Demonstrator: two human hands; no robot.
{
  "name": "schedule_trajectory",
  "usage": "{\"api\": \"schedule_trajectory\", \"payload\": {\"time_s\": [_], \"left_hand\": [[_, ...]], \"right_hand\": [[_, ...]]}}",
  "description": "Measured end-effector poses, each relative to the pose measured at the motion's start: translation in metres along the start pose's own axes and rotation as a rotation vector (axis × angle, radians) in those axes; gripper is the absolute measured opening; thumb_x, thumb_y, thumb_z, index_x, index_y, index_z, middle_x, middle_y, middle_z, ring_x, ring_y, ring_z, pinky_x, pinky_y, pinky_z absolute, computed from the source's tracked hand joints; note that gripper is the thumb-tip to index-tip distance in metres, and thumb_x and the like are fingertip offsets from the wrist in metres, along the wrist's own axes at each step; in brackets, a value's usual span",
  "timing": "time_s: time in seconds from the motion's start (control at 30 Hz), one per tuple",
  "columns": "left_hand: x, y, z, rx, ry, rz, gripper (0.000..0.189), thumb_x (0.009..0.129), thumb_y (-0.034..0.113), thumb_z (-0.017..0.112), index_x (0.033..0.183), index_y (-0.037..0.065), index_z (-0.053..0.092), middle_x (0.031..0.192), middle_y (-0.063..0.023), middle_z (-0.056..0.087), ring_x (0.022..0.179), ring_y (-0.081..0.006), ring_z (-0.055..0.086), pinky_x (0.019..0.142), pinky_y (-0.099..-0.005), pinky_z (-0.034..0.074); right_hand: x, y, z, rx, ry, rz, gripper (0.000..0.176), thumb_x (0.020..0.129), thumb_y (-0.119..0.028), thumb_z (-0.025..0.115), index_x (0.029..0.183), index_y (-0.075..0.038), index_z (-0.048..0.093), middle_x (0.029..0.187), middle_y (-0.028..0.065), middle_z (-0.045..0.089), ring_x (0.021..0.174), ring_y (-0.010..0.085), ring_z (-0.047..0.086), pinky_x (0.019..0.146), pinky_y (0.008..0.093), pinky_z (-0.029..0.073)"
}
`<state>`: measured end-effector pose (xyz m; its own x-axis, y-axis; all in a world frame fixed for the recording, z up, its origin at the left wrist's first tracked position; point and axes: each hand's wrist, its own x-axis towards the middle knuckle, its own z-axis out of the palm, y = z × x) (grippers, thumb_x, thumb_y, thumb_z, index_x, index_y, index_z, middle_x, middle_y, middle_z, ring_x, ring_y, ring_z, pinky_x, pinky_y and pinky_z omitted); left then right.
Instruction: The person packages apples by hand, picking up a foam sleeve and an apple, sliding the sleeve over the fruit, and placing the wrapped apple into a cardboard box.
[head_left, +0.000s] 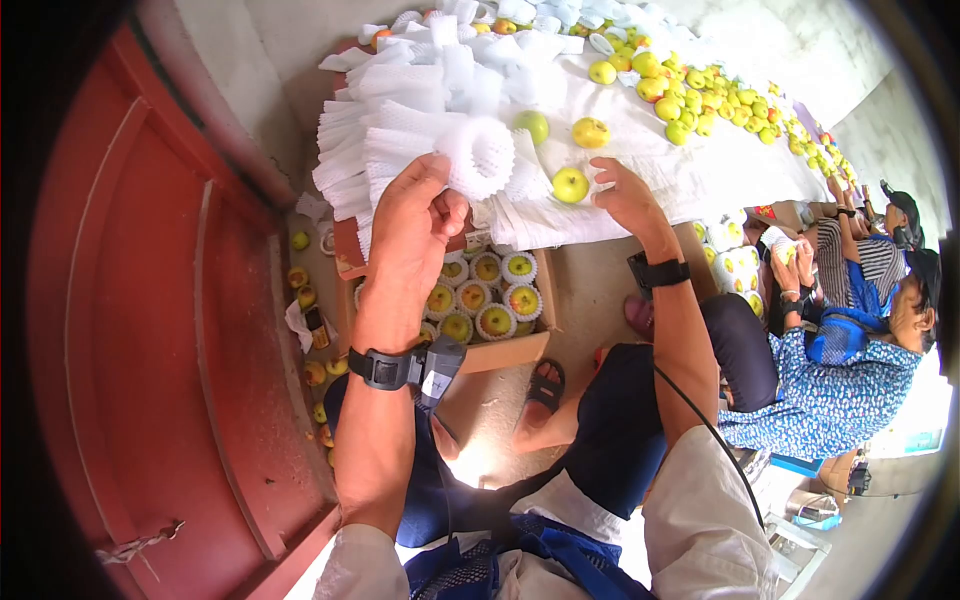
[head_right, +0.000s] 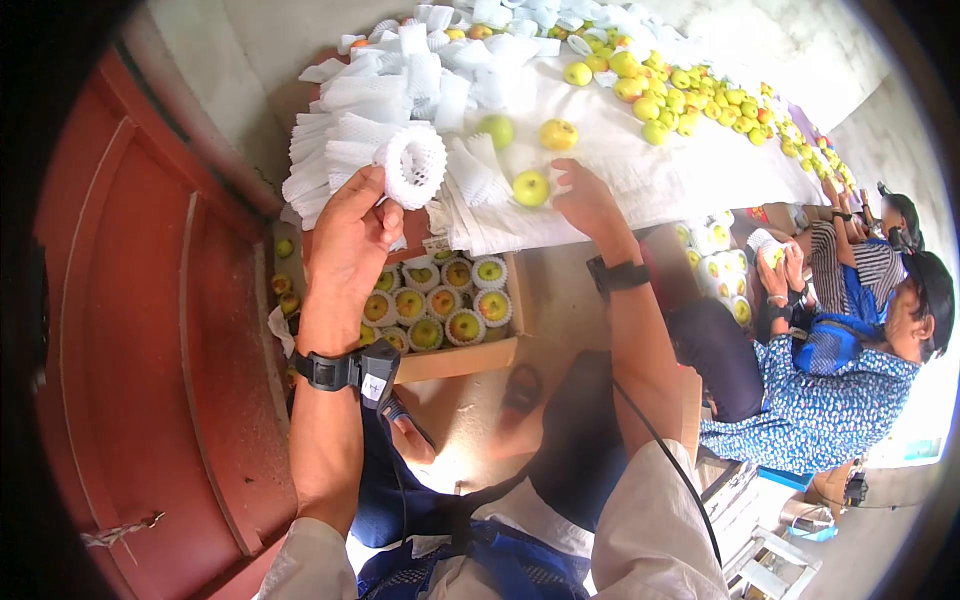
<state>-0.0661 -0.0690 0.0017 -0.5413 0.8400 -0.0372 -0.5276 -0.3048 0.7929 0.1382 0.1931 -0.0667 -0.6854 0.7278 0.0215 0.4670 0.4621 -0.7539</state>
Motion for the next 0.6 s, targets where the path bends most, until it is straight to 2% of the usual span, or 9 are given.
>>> {"api": "schedule_trajectory", "payload": {"time_s": [0.03,0.07,0.13,0.23,0.3,0.37,0.4,0.47,0.6], "left_hand": [[0.001,-0.001,0.0,0.002,-0.003,-0.018,0.022,0.105,0.021,0.059,0.111,0.001,0.062,0.089,-0.0018,0.06,0.066,-0.0094,0.049,0.056,-0.0229,0.039],[0.001,-0.002,0.002,0.006,0.0,-0.014,0.022,0.105,0.021,0.059,0.111,0.001,0.062,0.089,-0.0018,0.06,0.066,-0.0094,0.049,0.056,-0.0229,0.039],[0.001,-0.005,0.006,-0.001,-0.004,-0.047,0.023,0.106,0.022,0.057,0.113,0.001,0.061,0.087,-0.0013,0.059,0.065,-0.0091,0.049,0.056,-0.023,0.038],[0.005,-0.012,0.007,0.001,-0.117,-0.046,0.024,0.107,0.022,0.054,0.114,0.0,0.06,0.087,-0.0005,0.059,0.064,-0.0085,0.048,0.056,-0.023,0.038],[0.006,-0.014,0.01,0.006,-0.135,-0.045,0.023,0.107,0.022,0.053,0.114,0.0,0.06,0.087,-0.0001,0.059,0.064,-0.0081,0.048,0.056,-0.023,0.038],[0.006,-0.017,0.014,0.012,-0.154,-0.046,0.023,0.108,0.021,0.052,0.114,0.0,0.06,0.087,0.0003,0.059,0.063,-0.0078,0.047,0.056,-0.0229,0.038],[0.005,-0.018,0.016,0.016,-0.156,-0.067,0.023,0.108,0.02,0.051,0.114,0.0,0.06,0.087,0.0007,0.058,0.063,-0.0075,0.047,0.056,-0.0227,0.038],[0.006,-0.021,0.017,0.024,-0.161,-0.089,0.023,0.108,0.02,0.051,0.114,0.0,0.06,0.087,0.0012,0.058,0.063,-0.0072,0.047,0.056,-0.0225,0.038],[0.007,-0.025,0.015,0.056,-0.217,-0.122,0.021,0.106,0.016,0.05,0.117,0.001,0.061,0.09,0.0003,0.061,0.062,-0.0055,0.046,0.055,-0.0213,0.037]], "right_hand": [[0.001,-0.001,0.0,-0.027,0.069,-0.045,0.051,0.085,-0.013,0.07,0.134,-0.004,0.061,0.118,0.0114,0.068,0.096,0.0185,0.063,0.076,0.0278,0.049],[-0.007,-0.022,-0.004,-0.023,0.068,-0.049,0.051,0.085,-0.013,0.07,0.134,-0.004,0.061,0.118,0.0114,0.068,0.096,0.0185,0.063,0.076,0.0278,0.049],[-0.035,-0.088,-0.012,0.463,-0.107,0.001,0.034,0.093,-0.017,0.065,0.125,-0.004,0.066,0.114,0.0065,0.069,0.096,0.0143,0.063,0.069,0.0231,0.043],[-0.046,-0.107,0.011,0.727,-0.161,-0.048,0.031,0.1,-0.025,0.061,0.122,-0.005,0.068,0.11,0.0027,0.07,0.096,0.0108,0.062,0.068,0.0212,0.038],[-0.053,-0.117,0.018,0.782,-0.173,-0.044,0.032,0.102,-0.029,0.061,0.124,-0.007,0.067,0.113,0.0023,0.069,0.1,0.0106,0.062,0.071,0.0231,0.04],[-0.052,-0.118,0.026,1.137,-0.264,0.046,0.034,0.104,-0.032,0.059,0.128,-0.008,0.062,0.116,0.0021,0.067,0.103,0.0121,0.061,0.073,0.0268,0.044],[-0.051,-0.115,0.027,1.14,-0.262,0.043,0.034,0.104,-0.032,0.059,0.128,-0.008,0.062,0.116,0.0021,0.067,0.103,0.0121,0.061,0.073,0.0268,0.044],[-0.048,-0.108,0.03,1.38,-0.474,0.014,0.039,0.103,-0.036,0.059,0.128,-0.007,0.059,0.125,0.0031,0.064,0.107,0.0136,0.059,0.077,0.0286,0.044],[-0.048,-0.104,0.027,1.384,-0.461,0.004,0.037,0.102,-0.036,0.061,0.127,-0.009,0.058,0.12,0.0033,0.065,0.104,0.0149,0.06,0.079,0.0315,0.046]]}}
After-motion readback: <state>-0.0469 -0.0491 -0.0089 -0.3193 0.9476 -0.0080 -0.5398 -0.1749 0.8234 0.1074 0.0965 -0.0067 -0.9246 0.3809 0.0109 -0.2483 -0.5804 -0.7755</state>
